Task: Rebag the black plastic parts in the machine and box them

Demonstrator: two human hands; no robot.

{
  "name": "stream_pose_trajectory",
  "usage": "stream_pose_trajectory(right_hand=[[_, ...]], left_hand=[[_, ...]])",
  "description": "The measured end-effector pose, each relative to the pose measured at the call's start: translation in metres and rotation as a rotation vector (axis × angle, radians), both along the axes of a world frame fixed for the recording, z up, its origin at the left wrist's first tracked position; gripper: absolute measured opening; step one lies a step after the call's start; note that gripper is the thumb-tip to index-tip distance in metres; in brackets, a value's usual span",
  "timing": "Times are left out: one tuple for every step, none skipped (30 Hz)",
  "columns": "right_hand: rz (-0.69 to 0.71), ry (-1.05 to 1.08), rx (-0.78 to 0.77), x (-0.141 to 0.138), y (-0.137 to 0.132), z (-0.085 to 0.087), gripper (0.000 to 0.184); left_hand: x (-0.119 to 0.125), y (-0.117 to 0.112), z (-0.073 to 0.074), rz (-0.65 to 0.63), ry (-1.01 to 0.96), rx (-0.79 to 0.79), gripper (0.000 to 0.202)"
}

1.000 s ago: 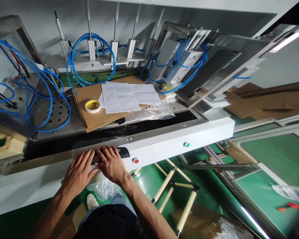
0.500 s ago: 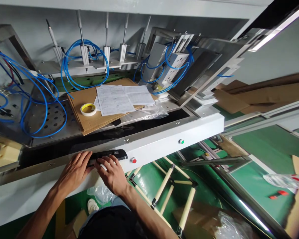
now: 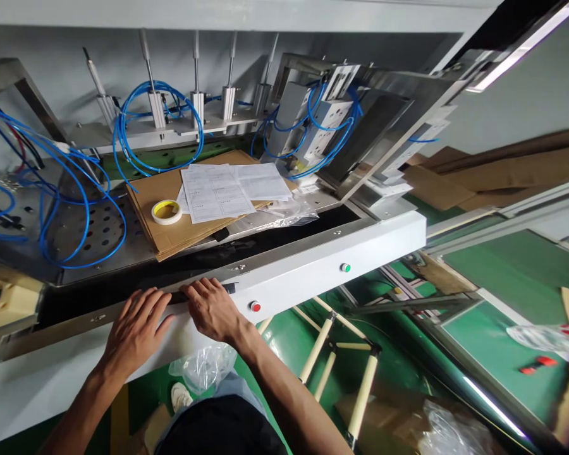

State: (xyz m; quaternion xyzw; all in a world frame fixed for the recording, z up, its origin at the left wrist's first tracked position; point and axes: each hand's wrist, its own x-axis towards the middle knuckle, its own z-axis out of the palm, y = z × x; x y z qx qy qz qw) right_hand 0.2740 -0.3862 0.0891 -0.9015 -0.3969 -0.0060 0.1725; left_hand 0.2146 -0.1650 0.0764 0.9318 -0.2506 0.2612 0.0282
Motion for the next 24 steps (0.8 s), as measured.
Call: stream_pose_trajectory(right_hand=[[-0.003,0.011,-0.012,0.003,0.002,0.002,0.038],[-0.009,0.018,-0.023,0.006,0.004,0.003,0.034],[-0.020,0.021,-0.033,0.008,0.006,0.004,0.032],[-0.036,0.020,-0.040,0.010,0.008,0.005,0.030],[-0.054,0.018,-0.043,0.013,0.010,0.006,0.030],[-0.069,0.013,-0.044,0.015,0.011,0.006,0.033],[-0.083,0.008,-0.048,0.018,0.013,0.006,0.039],[-0.093,0.003,-0.056,0.021,0.014,0.007,0.046],[-0.100,-0.001,-0.070,0.024,0.015,0.007,0.053],[-0.102,-0.004,-0.089,0.027,0.016,0.006,0.057],[-0.101,-0.005,-0.108,0.030,0.017,0.005,0.059],[-0.098,-0.006,-0.123,0.032,0.018,0.003,0.059],[-0.086,-0.005,-0.130,0.034,0.018,0.001,0.059],[-0.070,-0.005,-0.129,0.036,0.018,-0.002,0.059],[-0.052,-0.006,-0.125,0.037,0.018,-0.005,0.060],[-0.041,-0.008,-0.119,0.037,0.018,-0.008,0.062],[-0.034,-0.013,-0.113,0.037,0.017,-0.010,0.063],[-0.032,-0.018,-0.107,0.036,0.017,-0.012,0.065],[-0.033,-0.024,-0.102,0.035,0.016,-0.014,0.067],[-0.033,-0.028,-0.099,0.034,0.015,-0.014,0.069],[-0.028,-0.029,-0.097,0.034,0.015,-0.014,0.070],[-0.021,-0.026,-0.098,0.033,0.014,-0.013,0.071],[-0.016,-0.019,-0.105,0.032,0.013,-0.011,0.071],[-0.019,-0.009,-0.117,0.032,0.013,-0.009,0.070]], left_hand=[[0.001,-0.002,-0.002,0.007,0.000,0.013,0.031],[0.002,-0.004,-0.005,0.019,0.010,0.023,0.030],[0.004,-0.006,-0.009,0.034,0.025,0.027,0.032],[0.007,-0.006,-0.012,0.049,0.043,0.026,0.034],[0.011,-0.006,-0.015,0.061,0.062,0.021,0.036],[0.015,-0.005,-0.017,0.064,0.083,0.015,0.038],[0.019,-0.004,-0.018,0.060,0.104,0.011,0.040],[0.024,-0.002,-0.019,0.054,0.122,0.005,0.040],[0.029,0.000,-0.020,0.049,0.137,-0.005,0.041],[0.034,0.002,-0.020,0.042,0.156,-0.018,0.041],[0.039,0.003,-0.020,0.033,0.180,-0.033,0.041],[0.043,0.004,-0.021,0.024,0.211,-0.048,0.042],[0.047,0.005,-0.021,0.013,0.243,-0.059,0.042],[0.050,0.006,-0.022,0.002,0.275,-0.065,0.042],[0.051,0.007,-0.023,-0.006,0.300,-0.068,0.041],[0.052,0.008,-0.024,-0.013,0.315,-0.068,0.041],[0.053,0.008,-0.025,-0.017,0.321,-0.068,0.040],[0.052,0.009,-0.026,-0.021,0.322,-0.066,0.040],[0.052,0.010,-0.027,-0.024,0.320,-0.062,0.041],[0.051,0.011,-0.028,-0.027,0.315,-0.057,0.042],[0.051,0.012,-0.029,-0.031,0.312,-0.048,0.042],[0.051,0.012,-0.029,-0.034,0.311,-0.038,0.043],[0.051,0.013,-0.029,-0.033,0.312,-0.032,0.043],[0.052,0.013,-0.029,-0.032,0.314,-0.029,0.042]])
